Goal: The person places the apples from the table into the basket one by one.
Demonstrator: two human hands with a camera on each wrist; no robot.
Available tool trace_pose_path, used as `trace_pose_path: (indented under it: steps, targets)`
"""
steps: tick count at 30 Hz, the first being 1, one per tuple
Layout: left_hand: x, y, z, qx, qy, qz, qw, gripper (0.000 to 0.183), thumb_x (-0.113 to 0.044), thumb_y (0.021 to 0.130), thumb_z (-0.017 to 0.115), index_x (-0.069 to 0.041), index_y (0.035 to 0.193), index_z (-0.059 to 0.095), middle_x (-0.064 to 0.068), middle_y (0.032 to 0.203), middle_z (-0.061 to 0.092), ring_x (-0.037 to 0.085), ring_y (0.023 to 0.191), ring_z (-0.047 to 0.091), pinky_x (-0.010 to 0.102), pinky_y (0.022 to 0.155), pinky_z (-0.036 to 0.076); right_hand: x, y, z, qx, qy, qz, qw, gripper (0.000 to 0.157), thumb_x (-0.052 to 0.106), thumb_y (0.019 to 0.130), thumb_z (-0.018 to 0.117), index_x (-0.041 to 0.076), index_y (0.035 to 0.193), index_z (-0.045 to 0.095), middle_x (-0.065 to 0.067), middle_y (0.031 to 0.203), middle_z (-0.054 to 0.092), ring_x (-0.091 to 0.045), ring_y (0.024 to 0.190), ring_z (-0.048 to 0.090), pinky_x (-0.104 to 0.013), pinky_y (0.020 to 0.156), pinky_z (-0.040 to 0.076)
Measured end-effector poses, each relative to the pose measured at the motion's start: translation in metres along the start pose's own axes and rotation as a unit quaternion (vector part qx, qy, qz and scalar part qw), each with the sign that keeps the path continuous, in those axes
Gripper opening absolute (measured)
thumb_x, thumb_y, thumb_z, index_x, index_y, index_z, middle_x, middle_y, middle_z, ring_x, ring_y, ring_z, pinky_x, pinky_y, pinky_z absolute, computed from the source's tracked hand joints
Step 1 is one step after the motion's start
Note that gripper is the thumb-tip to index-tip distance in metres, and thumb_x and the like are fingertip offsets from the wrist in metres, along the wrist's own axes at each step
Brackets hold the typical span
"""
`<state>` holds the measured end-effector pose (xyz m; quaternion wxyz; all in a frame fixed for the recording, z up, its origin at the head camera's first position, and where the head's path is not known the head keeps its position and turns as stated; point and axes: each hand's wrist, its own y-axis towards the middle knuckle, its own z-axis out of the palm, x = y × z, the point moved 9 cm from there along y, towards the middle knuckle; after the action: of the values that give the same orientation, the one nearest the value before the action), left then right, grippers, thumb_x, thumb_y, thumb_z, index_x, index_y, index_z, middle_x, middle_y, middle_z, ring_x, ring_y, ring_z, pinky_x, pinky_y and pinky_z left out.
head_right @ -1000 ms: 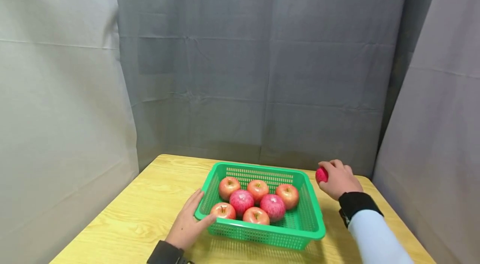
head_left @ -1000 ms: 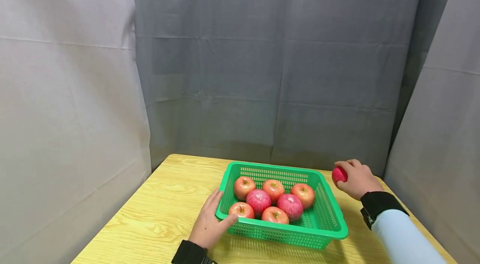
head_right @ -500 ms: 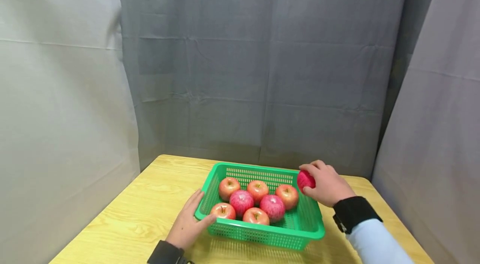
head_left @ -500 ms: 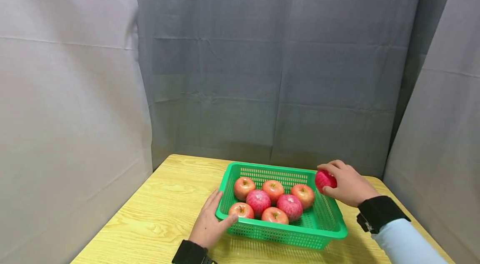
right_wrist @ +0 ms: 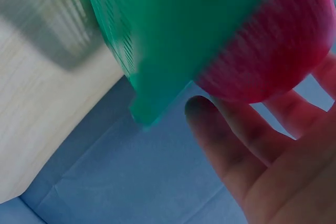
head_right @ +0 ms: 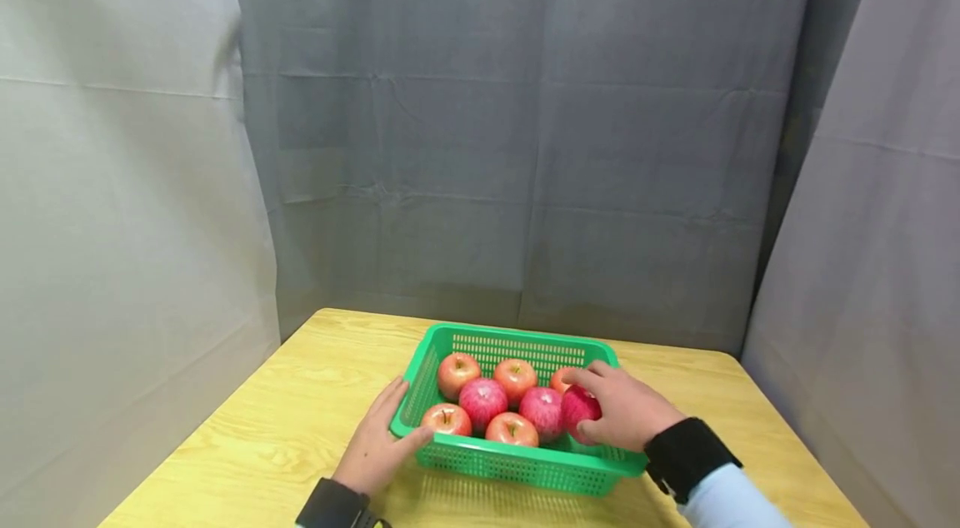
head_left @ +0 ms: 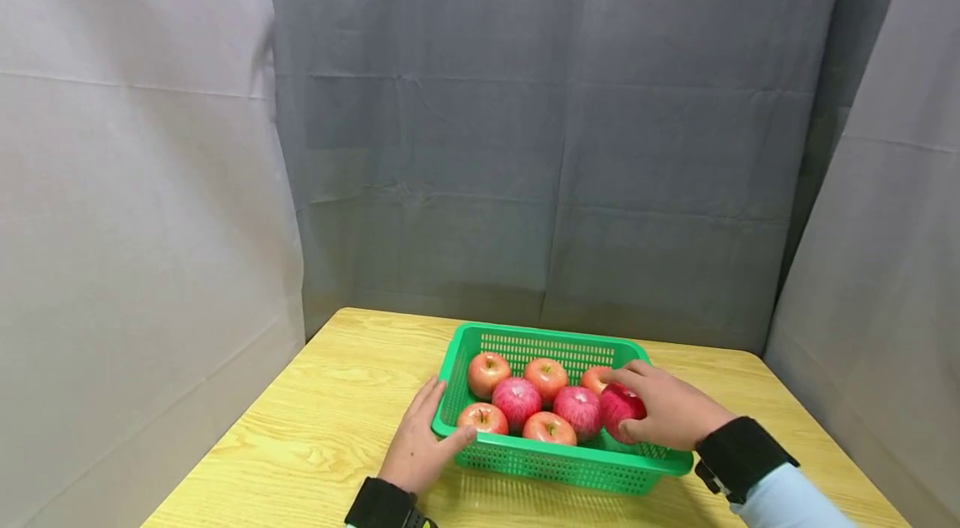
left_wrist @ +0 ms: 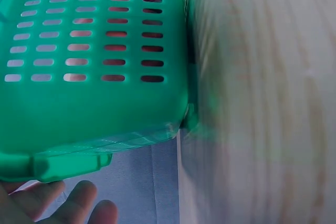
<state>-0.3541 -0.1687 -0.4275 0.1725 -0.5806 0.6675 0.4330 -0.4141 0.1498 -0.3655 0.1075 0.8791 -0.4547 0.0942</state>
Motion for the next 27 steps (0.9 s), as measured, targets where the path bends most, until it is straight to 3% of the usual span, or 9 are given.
trace_pose_path:
  steps: [11, 27]
  targets:
    - [-0.001, -0.001, 0.0, -0.006, -0.003, 0.01, 0.9999, 0.085, -0.058, 0.081, 0.065, -0.008, 0.144, 0.037, 0.01, 0.149, 0.031, 0.026, 0.13, 0.03, 0.055, 0.101, 0.037, 0.003, 0.002, 0.025, 0.027, -0.018, -0.03, 0.999, 0.054, 0.042, 0.072, 0.079, 0.025, 0.12, 0.06, 0.001, 0.12, 0.051, -0.02, 0.099, 0.049, -0.047, 0.081, 0.051]
    - [0.0, -0.001, 0.0, 0.002, -0.002, 0.001, 1.0, 0.085, -0.059, 0.082, 0.064, -0.009, 0.145, 0.036, 0.01, 0.15, 0.03, 0.028, 0.131, 0.029, 0.056, 0.101, 0.036, 0.007, -0.001, 0.03, 0.014, -0.015, -0.076, 0.997, 0.03, 0.036, 0.079, 0.075, 0.022, 0.104, 0.065, 0.01, 0.095, 0.058, -0.014, 0.083, 0.049, -0.035, 0.071, 0.047]
